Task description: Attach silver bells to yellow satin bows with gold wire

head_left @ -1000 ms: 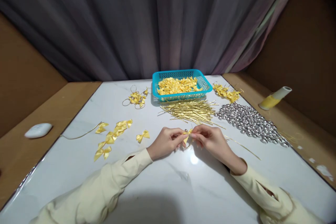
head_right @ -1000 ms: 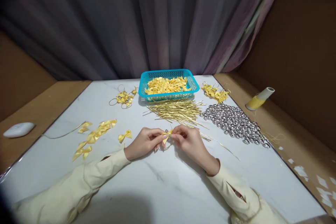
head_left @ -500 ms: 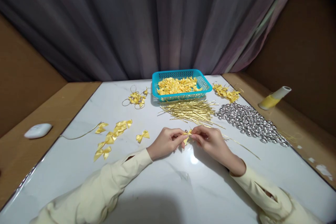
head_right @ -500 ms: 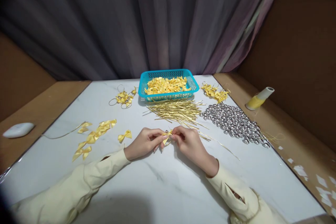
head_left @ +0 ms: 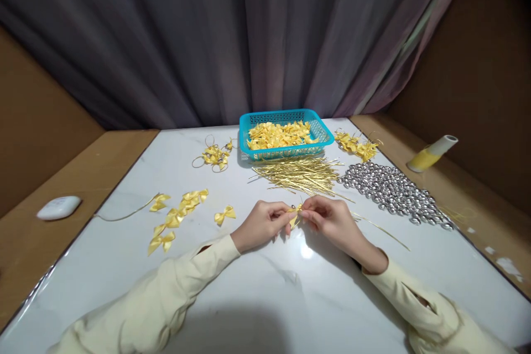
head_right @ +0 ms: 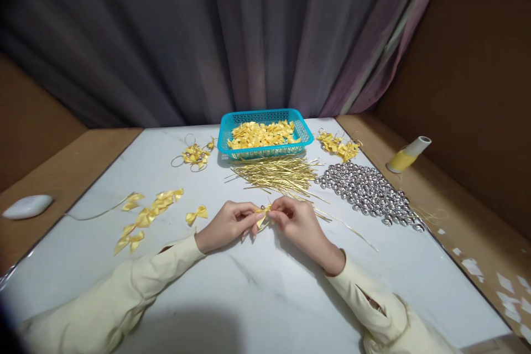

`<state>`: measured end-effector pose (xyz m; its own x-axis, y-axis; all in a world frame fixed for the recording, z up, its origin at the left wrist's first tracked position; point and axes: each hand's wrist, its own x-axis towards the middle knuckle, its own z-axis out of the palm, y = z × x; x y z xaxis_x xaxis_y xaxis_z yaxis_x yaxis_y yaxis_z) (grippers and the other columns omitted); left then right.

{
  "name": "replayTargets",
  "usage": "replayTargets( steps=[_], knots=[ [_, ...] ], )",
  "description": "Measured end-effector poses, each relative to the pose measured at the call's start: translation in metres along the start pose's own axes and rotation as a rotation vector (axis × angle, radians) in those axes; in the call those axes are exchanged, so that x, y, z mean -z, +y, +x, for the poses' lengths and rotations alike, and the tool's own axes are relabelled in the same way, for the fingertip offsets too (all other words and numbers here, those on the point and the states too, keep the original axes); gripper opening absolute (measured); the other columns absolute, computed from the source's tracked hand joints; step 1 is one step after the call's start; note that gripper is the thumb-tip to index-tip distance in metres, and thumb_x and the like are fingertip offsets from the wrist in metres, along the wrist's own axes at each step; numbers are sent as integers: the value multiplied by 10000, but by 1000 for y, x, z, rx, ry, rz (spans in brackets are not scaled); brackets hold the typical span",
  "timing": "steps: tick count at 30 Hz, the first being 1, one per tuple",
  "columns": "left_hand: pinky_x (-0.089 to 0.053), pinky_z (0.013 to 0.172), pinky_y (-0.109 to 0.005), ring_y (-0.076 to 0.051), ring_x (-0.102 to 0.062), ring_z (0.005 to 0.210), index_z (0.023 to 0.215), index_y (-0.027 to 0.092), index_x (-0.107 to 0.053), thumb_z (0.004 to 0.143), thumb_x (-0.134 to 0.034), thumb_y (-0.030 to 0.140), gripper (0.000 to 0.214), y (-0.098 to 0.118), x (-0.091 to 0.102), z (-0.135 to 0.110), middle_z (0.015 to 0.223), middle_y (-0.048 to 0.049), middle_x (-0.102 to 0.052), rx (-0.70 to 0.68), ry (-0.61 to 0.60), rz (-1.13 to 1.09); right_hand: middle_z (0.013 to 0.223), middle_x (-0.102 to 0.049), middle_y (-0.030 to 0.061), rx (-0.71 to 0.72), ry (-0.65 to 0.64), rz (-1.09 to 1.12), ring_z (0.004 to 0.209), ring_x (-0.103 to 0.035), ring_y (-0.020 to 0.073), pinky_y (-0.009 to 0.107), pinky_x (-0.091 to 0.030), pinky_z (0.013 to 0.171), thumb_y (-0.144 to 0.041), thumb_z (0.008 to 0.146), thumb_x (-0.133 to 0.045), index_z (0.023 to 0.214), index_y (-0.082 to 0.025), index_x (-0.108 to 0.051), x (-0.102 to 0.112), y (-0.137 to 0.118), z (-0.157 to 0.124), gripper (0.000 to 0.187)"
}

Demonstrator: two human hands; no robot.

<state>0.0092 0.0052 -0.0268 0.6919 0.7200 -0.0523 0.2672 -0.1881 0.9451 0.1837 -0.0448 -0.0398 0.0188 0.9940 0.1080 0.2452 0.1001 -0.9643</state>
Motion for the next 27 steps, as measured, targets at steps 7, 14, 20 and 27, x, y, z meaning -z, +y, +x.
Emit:
replayTargets(
  steps=[7, 14, 20, 27],
  knots=[
    [-316, 398, -161, -47, -393, 396, 646, 116, -576, 819, -519, 354, 299, 5, 3, 3, 549, -5, -591, 45, 38, -141, 607, -634, 17, -93, 49, 324, 448, -491, 90, 204, -381, 408, -346, 683, -683, 726, -165, -590, 10, -15, 2, 208],
    [-293, 395, -173, -45, -371, 392, 691, 106, -592, 821, -520, 360, 294, 2, 5, 4, 571, -13, -595, 52, 46, -162, 658, -675, 33, -89, -34, 462, 561, -562, 112, 205, -402, 468, -253, 681, -700, 705, -170, -635, 12, -15, 0, 108],
    [-271, 392, -178, -44, -347, 382, 675, 109, -580, 825, -512, 352, 293, 5, 2, 2, 549, -16, -597, 59, 15, -129, 722, -682, 37, -80, 67, 508, 622, -558, 115, 215, -416, 524, -234, 673, -706, 695, -171, -641, 18, -15, 4, 93],
    [-304, 416, -174, -54, -376, 403, 687, 108, -613, 818, -515, 314, 263, 5, -1, 1, 517, -10, -599, 19, 30, -10, 680, -677, 32, -125, 90, 574, 589, -551, 107, 213, -406, 522, -224, 650, -720, 665, -167, -634, 22, -20, 5, 104]
  ],
)
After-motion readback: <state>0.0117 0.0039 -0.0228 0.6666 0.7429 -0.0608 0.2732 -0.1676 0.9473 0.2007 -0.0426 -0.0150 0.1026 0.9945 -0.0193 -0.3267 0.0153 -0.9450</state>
